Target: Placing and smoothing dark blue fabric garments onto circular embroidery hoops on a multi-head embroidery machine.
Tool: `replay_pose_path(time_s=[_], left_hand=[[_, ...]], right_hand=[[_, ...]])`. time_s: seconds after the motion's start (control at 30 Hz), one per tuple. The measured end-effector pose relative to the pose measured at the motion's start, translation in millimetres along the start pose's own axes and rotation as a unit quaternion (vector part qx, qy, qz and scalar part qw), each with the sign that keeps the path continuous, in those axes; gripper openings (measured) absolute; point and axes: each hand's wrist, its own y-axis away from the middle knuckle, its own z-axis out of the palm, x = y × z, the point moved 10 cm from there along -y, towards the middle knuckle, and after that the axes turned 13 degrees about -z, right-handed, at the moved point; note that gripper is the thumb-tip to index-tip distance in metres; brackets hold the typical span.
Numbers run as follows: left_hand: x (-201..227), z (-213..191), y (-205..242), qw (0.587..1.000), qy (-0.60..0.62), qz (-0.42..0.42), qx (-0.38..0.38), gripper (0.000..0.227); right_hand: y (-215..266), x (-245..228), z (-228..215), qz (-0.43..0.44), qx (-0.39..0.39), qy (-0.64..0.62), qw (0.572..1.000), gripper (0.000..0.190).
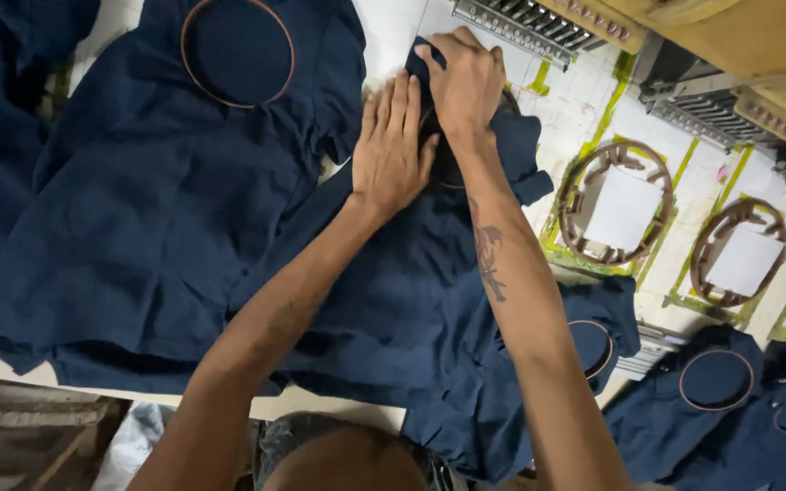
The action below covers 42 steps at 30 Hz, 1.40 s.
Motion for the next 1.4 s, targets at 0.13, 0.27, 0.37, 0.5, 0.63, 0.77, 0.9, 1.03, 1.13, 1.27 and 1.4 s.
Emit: replay_pose_path(time_s=[0.13, 0.27, 0.37, 0.5, 0.63, 0.77, 0.9, 1.03, 1.13, 1.27, 1.4], left_hand=[[-2, -2, -1, 0.997, -0.073, -0.014, 0.009, 0.069], [-5, -7, -8, 0.992, 0.029, -0.003, 0.124, 0.061], [-1, -7, -15, 0.993, -0.005, 0.023, 0.117, 0.062], [16, 6, -27, 0.992, -0.101, 0.031, 0.071, 0.057], [38, -1, -38, 0.987, 0.014, 0.124, 0.104, 0.037], [37, -3, -48, 0.989, 0.013, 0.085, 0.123, 0.031], [37, 19, -74, 0.99, -0.039, 0.004, 0.135, 0.035], [29, 18, -81, 0.977, -0.009, -0.032, 0.211, 0.047], [31, 14, -74, 0.978, -0.021, -0.03, 0.206, 0.046], [42, 3, -72, 0.978, -0.065, -0.021, 0.195, 0.039], [47, 1, -74, 0.97, -0.093, -0.001, 0.226, 0.039]], right_hand=[[-2, -4, 1, -0.025, 0.033, 0.023, 0.999, 0.026], [3, -25, -26, -0.042, -0.037, 0.013, 0.998, 0.022], [23, -35, -96, 0.007, -0.005, 0.027, 1.0, 0.042], [91, 0, -113, 0.133, -0.084, 0.061, 0.986, 0.062], [100, 23, -110, 0.097, -0.097, -0.015, 0.99, 0.046], [102, 76, -101, 0.252, -0.092, -0.238, 0.934, 0.032], [89, 94, -119, 0.146, -0.034, -0.279, 0.949, 0.038], [97, 98, -147, 0.131, 0.022, -0.206, 0.969, 0.032], [127, 79, -153, 0.144, 0.032, -0.104, 0.984, 0.024], [151, 48, -166, 0.237, -0.032, -0.005, 0.971, 0.022], [88, -18, -196, 0.173, 0.032, -0.065, 0.982, 0.006]])
